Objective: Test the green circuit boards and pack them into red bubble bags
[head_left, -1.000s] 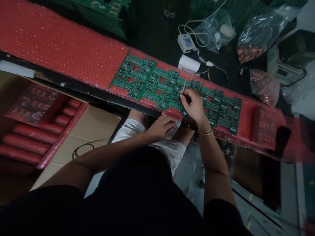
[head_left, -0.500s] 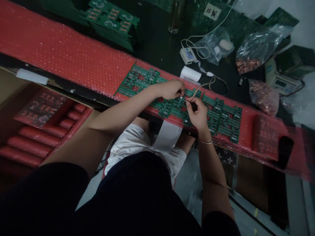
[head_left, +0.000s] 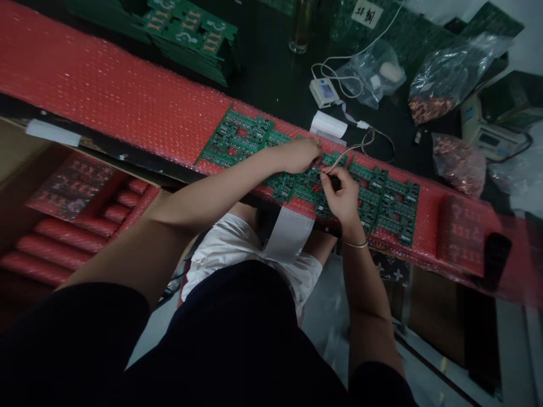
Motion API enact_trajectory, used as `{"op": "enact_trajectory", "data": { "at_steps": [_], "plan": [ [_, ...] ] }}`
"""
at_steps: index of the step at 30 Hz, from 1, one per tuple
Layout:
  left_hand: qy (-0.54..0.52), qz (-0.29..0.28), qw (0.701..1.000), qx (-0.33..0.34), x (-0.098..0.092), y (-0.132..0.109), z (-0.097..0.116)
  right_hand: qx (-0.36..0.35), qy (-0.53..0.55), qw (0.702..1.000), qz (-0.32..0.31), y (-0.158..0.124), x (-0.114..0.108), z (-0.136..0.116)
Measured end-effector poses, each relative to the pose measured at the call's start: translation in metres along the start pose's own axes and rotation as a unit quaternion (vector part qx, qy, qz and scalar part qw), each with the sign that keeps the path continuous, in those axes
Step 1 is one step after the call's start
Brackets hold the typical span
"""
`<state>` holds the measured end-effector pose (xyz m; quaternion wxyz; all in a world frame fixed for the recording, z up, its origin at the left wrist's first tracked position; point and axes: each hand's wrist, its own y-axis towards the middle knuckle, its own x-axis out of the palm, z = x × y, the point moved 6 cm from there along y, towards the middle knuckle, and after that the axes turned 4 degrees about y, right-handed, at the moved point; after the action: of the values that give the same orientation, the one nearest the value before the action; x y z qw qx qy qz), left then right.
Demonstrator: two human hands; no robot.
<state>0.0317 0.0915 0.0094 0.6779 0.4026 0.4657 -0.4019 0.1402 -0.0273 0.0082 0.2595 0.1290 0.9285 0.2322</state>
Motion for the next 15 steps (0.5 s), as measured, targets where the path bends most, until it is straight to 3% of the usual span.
{"op": "enact_trajectory", "data": {
  "at_steps": [4, 7, 10, 15],
  "plan": [
    [0.041, 0.037, 0.998, -0.012, -0.011, -0.024, 0.018, 0.051, 0.053, 0.996, 0.041, 0.004, -0.008, 0.015],
    [0.093, 0.034, 0.995, -0.008, -0.009, -0.042, 0.034, 0.072, 0.078, 0.993, 0.06, 0.018, -0.01, 0.028],
    [0.1, 0.031, 0.994, -0.032, -0.004, -0.049, 0.04, 0.056, 0.083, 0.995, 0.021, 0.044, 0.003, 0.038],
    [0.066, 0.06, 0.994, -0.055, -0.003, -0.06, 0.048, 0.017, 0.05, 0.996, -0.07, 0.088, 0.045, 0.05]
  ]
}}
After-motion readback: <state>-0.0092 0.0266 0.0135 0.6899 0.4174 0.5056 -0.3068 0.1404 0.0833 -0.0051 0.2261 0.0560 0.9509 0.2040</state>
